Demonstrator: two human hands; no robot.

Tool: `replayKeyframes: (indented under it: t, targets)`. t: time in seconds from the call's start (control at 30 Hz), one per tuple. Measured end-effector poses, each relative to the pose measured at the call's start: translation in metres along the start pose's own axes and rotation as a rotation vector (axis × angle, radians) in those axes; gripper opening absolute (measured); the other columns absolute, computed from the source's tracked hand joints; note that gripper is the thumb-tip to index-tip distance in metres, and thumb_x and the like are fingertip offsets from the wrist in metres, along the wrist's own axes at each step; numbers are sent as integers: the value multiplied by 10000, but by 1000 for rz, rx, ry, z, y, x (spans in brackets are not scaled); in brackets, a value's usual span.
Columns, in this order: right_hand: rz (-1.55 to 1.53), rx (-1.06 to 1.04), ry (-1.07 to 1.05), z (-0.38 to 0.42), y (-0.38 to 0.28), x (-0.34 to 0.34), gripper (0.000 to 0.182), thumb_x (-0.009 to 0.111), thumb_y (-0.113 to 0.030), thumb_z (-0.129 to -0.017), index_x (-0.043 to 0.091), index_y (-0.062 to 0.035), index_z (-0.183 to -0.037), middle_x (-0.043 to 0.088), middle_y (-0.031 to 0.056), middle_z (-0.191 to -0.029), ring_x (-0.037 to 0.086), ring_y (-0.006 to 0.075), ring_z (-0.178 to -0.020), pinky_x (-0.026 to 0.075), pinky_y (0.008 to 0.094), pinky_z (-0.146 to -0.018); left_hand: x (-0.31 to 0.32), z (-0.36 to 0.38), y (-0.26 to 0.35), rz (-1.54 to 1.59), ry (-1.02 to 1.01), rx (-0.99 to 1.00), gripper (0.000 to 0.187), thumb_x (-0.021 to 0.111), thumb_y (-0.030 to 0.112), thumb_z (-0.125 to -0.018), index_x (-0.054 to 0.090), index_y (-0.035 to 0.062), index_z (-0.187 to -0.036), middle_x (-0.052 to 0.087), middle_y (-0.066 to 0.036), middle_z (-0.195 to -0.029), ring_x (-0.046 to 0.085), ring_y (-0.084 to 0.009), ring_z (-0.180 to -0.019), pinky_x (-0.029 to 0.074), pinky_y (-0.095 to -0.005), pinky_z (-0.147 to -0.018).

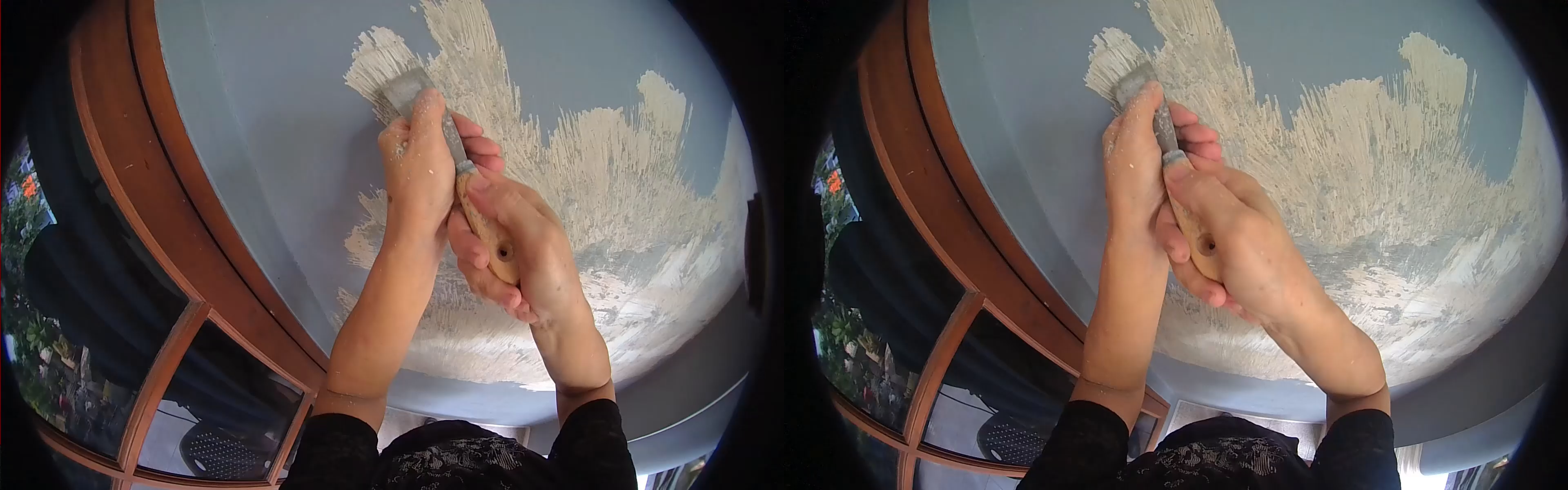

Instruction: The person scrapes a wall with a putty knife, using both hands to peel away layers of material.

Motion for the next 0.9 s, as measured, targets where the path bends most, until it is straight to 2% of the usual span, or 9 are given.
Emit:
replayKeyframes:
  t: [0.07,0.17,0.2,0.3,0.4,0.5,0.63,0.73,0.9]
  targets:
    - [80,24,-31,-6,-7,-2,359,375,-278,-866,443,-21,-625,373,12,-421,298,75,-263,202,212,-233,0,-7,6,21,-8,63,322,484,302,-828,506,-16,-787,564,-138,-687,549,-184,-592,462,-276,-521]
    - [110,32,-66,-20,-15,2,352,378,-250,-862,429,-24,-596,359,4,-413,301,71,-269,207,207,-237,0,-16,16,80,109,90,342,466,314,-835,506,-12,-741,539,-111,-615,529,-179,-538,448,-285,-495]
    - [50,-1,-39,-19,-13,7,375,386,-290,-889,413,-62,-592,355,-5,-395,269,40,-237,188,166,-217,2,-14,17,69,135,106,360,457,334,-836,506,-9,-736,520,-97,-592,516,-179,-508,440,-286,-480]
    - [-10,28,-13,-5,8,0,346,410,-289,-892,422,-48,-644,411,16,-451,316,62,-247,236,177,-218,-8,-3,-2,3,57,100,401,434,335,-854,508,-18,-678,541,-114,-562,536,-193,-453,462,-293,-448]
    - [-72,82,9,15,36,-7,284,412,-244,-897,443,-16,-730,474,49,-555,377,88,-286,288,188,-233,-19,23,-29,1,95,-47,441,436,381,-871,513,-7,-674,548,-114,-566,547,-188,-460,471,-285,-443]
    - [-133,-16,74,25,65,-12,244,395,-198,-899,460,16,-801,494,67,-618,434,107,-339,320,194,-253,-28,39,-52,29,127,-175,466,423,403,-884,520,-2,-675,554,-119,-568,561,-185,-470,477,-277,-433]
    - [-85,2,60,41,77,-16,245,385,-176,-902,448,47,-980,497,65,-703,370,67,-334,258,165,-262,-35,48,-73,85,20,-249,450,437,416,-880,539,17,-700,574,-126,-597,576,-192,-483,490,-289,-436]
    - [-183,18,171,50,87,-15,319,379,-164,-914,384,23,-1172,465,35,-661,366,59,-358,239,174,-282,-38,59,-83,115,-28,-274,437,463,429,-862,545,22,-726,587,-135,-639,596,-210,-538,508,-300,-490]
    - [-254,3,193,58,100,-19,379,363,-165,-922,314,-14,-1266,466,31,-685,351,53,-357,239,175,-291,-40,74,-96,207,-19,-334,430,472,425,-853,552,11,-768,599,-158,-694,611,-238,-594,516,-322,-534]
Point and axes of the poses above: each hand's wrist, its own z-axis away from the middle knuckle, its own x-axis out of the palm, y = z × x, the point moved 3 cm from there along -z, towards the middle knuckle
